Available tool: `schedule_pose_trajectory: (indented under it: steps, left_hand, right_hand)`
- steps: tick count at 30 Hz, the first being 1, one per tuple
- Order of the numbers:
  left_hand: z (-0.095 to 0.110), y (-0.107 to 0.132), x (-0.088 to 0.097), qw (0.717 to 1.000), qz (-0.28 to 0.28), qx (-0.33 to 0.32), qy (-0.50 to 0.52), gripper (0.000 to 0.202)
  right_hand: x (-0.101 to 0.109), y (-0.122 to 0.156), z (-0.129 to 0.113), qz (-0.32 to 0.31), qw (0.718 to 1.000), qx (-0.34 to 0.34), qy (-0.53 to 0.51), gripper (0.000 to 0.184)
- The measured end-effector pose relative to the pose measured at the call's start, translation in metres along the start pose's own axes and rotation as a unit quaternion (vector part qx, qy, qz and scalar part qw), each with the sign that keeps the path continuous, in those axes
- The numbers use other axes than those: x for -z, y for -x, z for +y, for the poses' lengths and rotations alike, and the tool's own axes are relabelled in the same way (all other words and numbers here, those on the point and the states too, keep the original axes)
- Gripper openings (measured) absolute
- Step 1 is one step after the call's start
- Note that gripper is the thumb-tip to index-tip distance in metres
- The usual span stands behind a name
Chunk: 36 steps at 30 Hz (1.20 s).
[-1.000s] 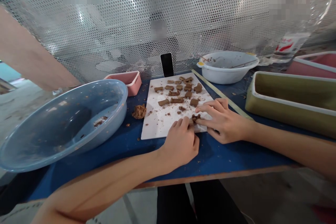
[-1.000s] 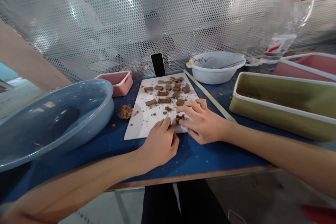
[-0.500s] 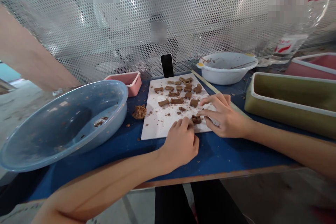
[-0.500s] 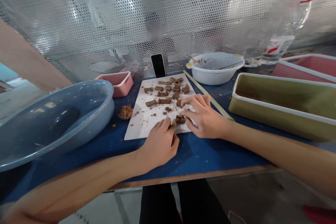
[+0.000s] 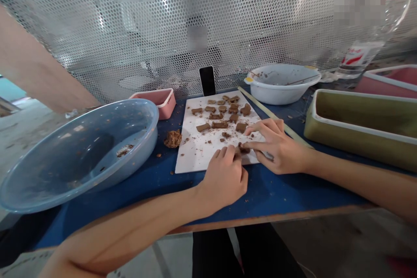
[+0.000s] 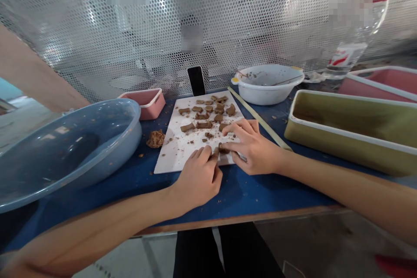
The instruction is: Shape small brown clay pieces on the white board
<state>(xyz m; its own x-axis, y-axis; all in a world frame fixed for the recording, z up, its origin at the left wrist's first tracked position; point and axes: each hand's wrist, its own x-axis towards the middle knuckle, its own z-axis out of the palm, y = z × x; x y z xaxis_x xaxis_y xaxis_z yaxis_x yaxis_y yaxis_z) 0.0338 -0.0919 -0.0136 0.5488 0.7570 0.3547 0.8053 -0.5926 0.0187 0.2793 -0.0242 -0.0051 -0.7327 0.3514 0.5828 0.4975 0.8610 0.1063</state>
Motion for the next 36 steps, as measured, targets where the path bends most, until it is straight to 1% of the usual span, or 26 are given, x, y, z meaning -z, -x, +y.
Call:
schedule_pose_trajectory:
  steps: [9,12,16,22,27,31,36]
  left_hand:
    - [0.000,0.000,-0.001,1.000,-0.008,-0.006,0.016,0.024]
    - [0.000,0.001,-0.001,1.000,-0.011,0.001,0.020,0.024]
    - [0.000,0.000,-0.001,1.000,-0.004,0.012,0.012,0.022]
    - [0.000,0.001,-0.002,1.000,-0.002,0.002,0.009,0.023]
    - [-0.003,0.000,-0.003,1.000,0.015,-0.002,0.007,0.021]
    - [-0.010,-0.005,-0.001,0.999,0.049,0.002,0.003,0.019]
    - [-0.015,-0.008,0.001,0.998,0.064,0.011,0.016,0.021]
  right_hand:
    - [-0.001,-0.001,0.002,-0.002,1.000,0.029,-0.009,0.027]
    - [0.000,-0.001,0.001,0.001,1.000,0.014,-0.005,0.026]
    - [0.000,-0.001,0.000,0.008,1.000,-0.010,0.000,0.029]
    - [-0.001,0.000,-0.001,-0.003,1.000,0.007,-0.009,0.032]
    - [-0.002,0.001,0.001,-0.013,1.000,0.005,-0.022,0.036]
    - [-0.001,0.001,0.002,-0.009,1.000,0.012,-0.017,0.033]
    - [0.000,0.001,0.001,0.003,1.000,-0.021,-0.010,0.028]
